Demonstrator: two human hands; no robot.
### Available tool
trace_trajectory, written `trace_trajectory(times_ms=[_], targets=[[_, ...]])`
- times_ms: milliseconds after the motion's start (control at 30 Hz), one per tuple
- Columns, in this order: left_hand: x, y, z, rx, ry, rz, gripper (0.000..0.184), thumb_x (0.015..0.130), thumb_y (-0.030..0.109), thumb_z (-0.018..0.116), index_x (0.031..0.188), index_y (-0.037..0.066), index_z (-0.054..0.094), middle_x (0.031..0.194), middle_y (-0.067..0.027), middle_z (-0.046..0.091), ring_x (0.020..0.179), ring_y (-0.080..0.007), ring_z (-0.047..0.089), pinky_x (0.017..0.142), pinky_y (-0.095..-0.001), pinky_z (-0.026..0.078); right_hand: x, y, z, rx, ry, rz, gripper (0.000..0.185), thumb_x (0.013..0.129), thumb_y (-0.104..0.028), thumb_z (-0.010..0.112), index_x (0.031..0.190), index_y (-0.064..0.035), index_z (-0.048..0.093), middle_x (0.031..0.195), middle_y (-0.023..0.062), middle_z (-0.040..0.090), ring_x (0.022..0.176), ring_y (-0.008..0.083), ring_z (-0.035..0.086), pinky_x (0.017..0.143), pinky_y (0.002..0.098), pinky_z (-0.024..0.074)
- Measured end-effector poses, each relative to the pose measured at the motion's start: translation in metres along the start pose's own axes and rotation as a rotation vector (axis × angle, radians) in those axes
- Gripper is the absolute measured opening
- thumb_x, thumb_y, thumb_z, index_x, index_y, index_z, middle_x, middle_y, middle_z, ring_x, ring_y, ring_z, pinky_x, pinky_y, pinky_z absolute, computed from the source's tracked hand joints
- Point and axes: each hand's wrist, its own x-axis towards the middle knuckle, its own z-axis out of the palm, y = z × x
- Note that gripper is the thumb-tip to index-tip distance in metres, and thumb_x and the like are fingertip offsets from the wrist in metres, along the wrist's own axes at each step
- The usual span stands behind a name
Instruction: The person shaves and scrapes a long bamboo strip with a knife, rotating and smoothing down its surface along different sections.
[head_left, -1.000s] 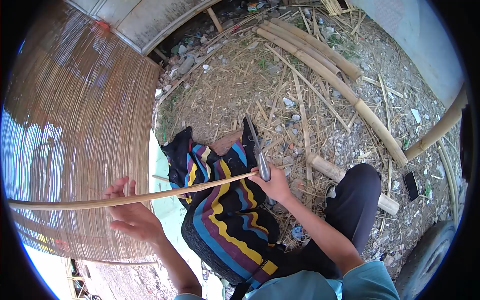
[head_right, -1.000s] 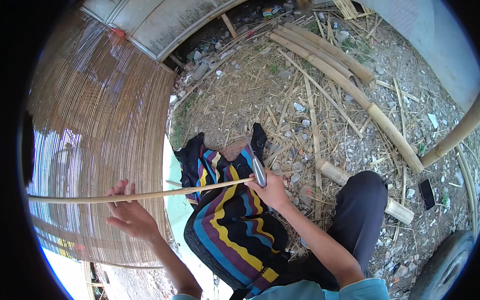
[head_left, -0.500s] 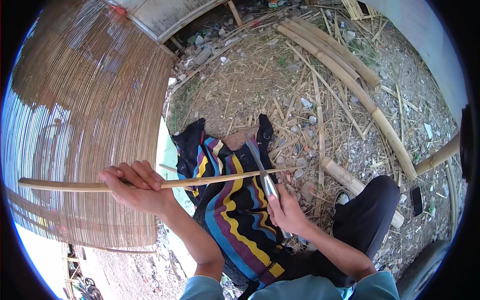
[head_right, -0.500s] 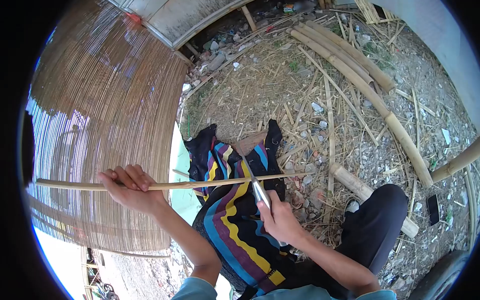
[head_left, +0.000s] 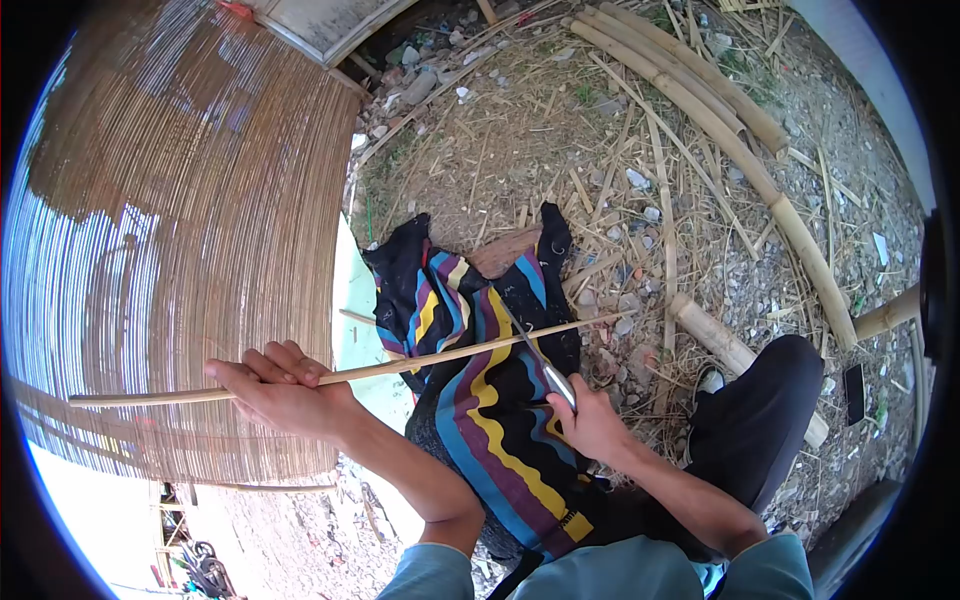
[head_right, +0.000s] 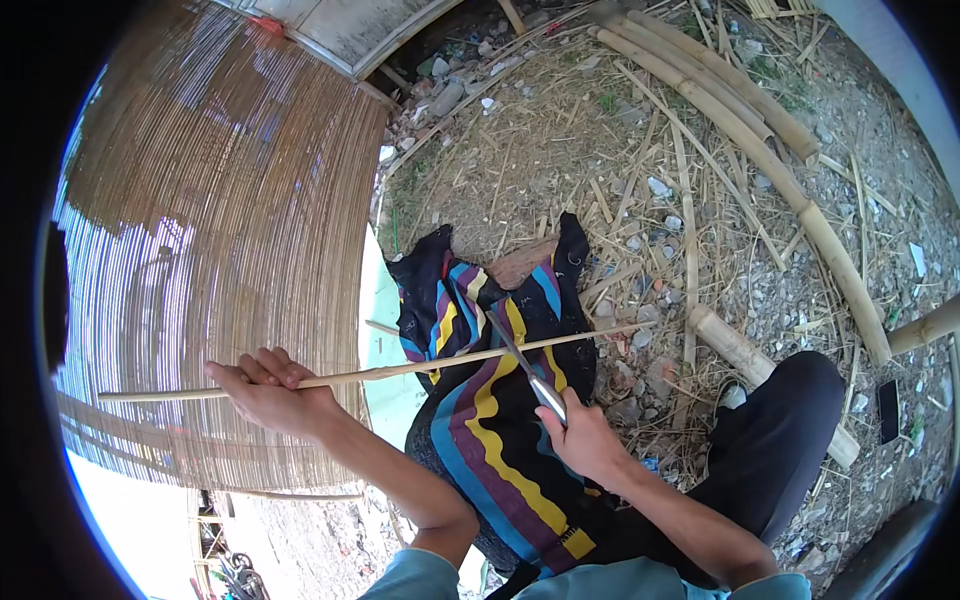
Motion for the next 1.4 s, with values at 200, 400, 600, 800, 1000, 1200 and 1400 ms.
trace_trajectory(times_ms=[200,400,600,800,1000,1200,1400], targets=[[-0.013,0.008,-0.003,-0.123,-0.121,0.036,0.044,0.093,0.035,0.05,0.062,0.017,0.025,0.044,0.0047,0.021,0.033,-0.0019,0.02,0.025,-0.0178,0.013,-0.008,-0.042,-0.009,0.073,-0.074,-0.195,0.035,0.09,-0.031,0.054,0.096,0.0024,0.046,0.057,0.023,0.056,0.055,0.043,0.058,0.047,0.048,0.0462],[-0.007,0.003,-0.001,-0.012,-0.037,0.053,0.044,0.095,0.031,0.048,0.061,0.019,0.023,0.044,0.0054,0.019,0.033,-0.0021,0.018,0.025,-0.0178,0.013,0.017,0.041,-0.004,-0.004,0.112,0.106,0.037,0.091,-0.035,0.05,0.096,0.0022,0.047,0.061,0.0253,0.057,0.06,0.0439,0.059,0.051,0.0475,0.0468],[-0.007,0.002,-0.001,-0.135,-0.121,0.051,0.042,0.095,0.025,0.048,0.06,0.017,0.025,0.045,0.0053,0.022,0.034,-0.0017,0.017,0.027,-0.0183,0.014,0.004,-0.019,-0.006,0.147,-0.081,-0.095,0.034,0.09,-0.034,0.053,0.097,-0.0009,0.048,0.063,0.0243,0.058,0.064,0.0442,0.059,0.055,0.0476,0.0479],[0.002,-0.007,0.001,-0.013,-0.038,0.053,0.043,0.095,0.023,0.047,0.059,0.017,0.024,0.045,0.0044,0.023,0.035,-0.0021,0.018,0.028,-0.0174,0.016,0.02,0.06,0.017,0.067,0.189,0.029,0.036,0.089,-0.034,0.054,0.099,-0.0002,0.049,0.065,0.0262,0.058,0.064,0.0448,0.059,0.055,0.0502,0.0474],[0.005,-0.011,-0.01,-0.127,-0.147,0.039,0.044,0.095,0.023,0.047,0.059,0.016,0.024,0.046,0.0044,0.022,0.036,-0.0026,0.018,0.028,-0.0167,0.015,0.013,0.008,0.012,0.042,0.018,-0.05,0.039,0.089,-0.038,0.053,0.099,-0.001,0.05,0.062,0.0268,0.057,0.066,0.0462,0.058,0.058,0.0517,0.0471],[0.005,-0.011,-0.009,-0.088,-0.114,0.001,0.044,0.094,0.023,0.048,0.058,0.017,0.024,0.047,0.0051,0.021,0.037,-0.0025,0.017,0.028,-0.016,0.016,0.036,0.096,0.008,-0.053,0.201,0.155,0.042,0.091,-0.039,0.049,0.099,0.003,0.05,0.066,0.0271,0.058,0.067,0.045,0.059,0.06,0.0497,0.0478],[0.003,-0.012,-0.008,-0.135,-0.118,0.004,0.044,0.093,0.022,0.05,0.058,0.016,0.024,0.047,0.005,0.021,0.037,-0.0021,0.019,0.03,-0.0171,0.015,0.026,0.053,0.006,0.014,0.108,0.09,0.042,0.091,-0.038,0.048,0.103,0.0021,0.051,0.067,0.0289,0.058,0.071,0.0478,0.058,0.062,0.0496,0.0474]])
